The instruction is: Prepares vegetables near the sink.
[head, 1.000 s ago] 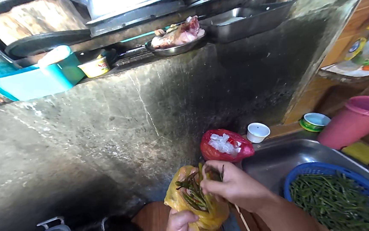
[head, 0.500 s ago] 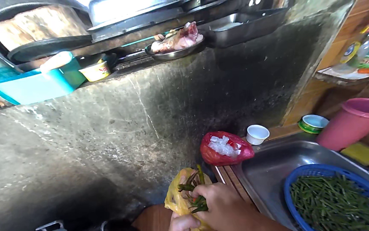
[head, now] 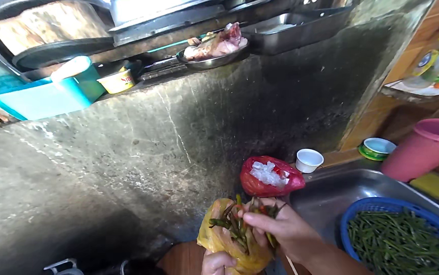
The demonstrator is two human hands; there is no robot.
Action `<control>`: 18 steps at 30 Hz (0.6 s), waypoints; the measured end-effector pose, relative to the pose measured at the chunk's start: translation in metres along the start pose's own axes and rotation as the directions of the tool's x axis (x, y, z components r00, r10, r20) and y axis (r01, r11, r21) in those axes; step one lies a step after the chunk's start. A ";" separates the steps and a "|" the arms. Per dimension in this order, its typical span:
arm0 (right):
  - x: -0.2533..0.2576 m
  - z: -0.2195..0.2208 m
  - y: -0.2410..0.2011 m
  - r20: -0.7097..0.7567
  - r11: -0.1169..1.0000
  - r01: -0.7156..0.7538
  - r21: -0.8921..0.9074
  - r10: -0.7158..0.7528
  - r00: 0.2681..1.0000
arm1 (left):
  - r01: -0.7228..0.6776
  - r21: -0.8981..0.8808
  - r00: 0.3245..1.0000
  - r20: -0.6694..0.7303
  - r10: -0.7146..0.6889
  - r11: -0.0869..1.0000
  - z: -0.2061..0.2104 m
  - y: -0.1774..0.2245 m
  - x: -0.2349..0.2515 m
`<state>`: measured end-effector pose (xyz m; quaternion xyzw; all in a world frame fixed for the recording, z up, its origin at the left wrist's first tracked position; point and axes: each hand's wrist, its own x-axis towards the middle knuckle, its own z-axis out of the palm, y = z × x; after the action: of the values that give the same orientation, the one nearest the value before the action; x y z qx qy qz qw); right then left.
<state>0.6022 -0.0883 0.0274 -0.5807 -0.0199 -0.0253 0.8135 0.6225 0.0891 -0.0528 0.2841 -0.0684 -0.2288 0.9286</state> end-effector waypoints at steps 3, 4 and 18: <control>0.001 -0.007 -0.008 -0.035 0.957 -0.120 0.265 0.134 0.990 | -0.007 0.019 1.000 -0.028 0.008 1.000 0.004 0.000 -0.002; 0.001 -0.010 -0.009 -0.021 0.931 -0.163 0.327 0.179 0.984 | -0.008 0.025 0.999 -0.038 0.009 1.000 0.005 0.000 -0.002; -0.002 -0.018 -0.011 -0.118 0.843 -0.136 -0.520 0.087 0.989 | -0.047 -0.033 0.999 -0.008 0.047 0.998 0.003 -0.005 0.009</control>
<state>0.6000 -0.1088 0.0315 -0.7796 0.0582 -0.0086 0.6235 0.6274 0.0799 -0.0530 0.2678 -0.0680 -0.2072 0.9385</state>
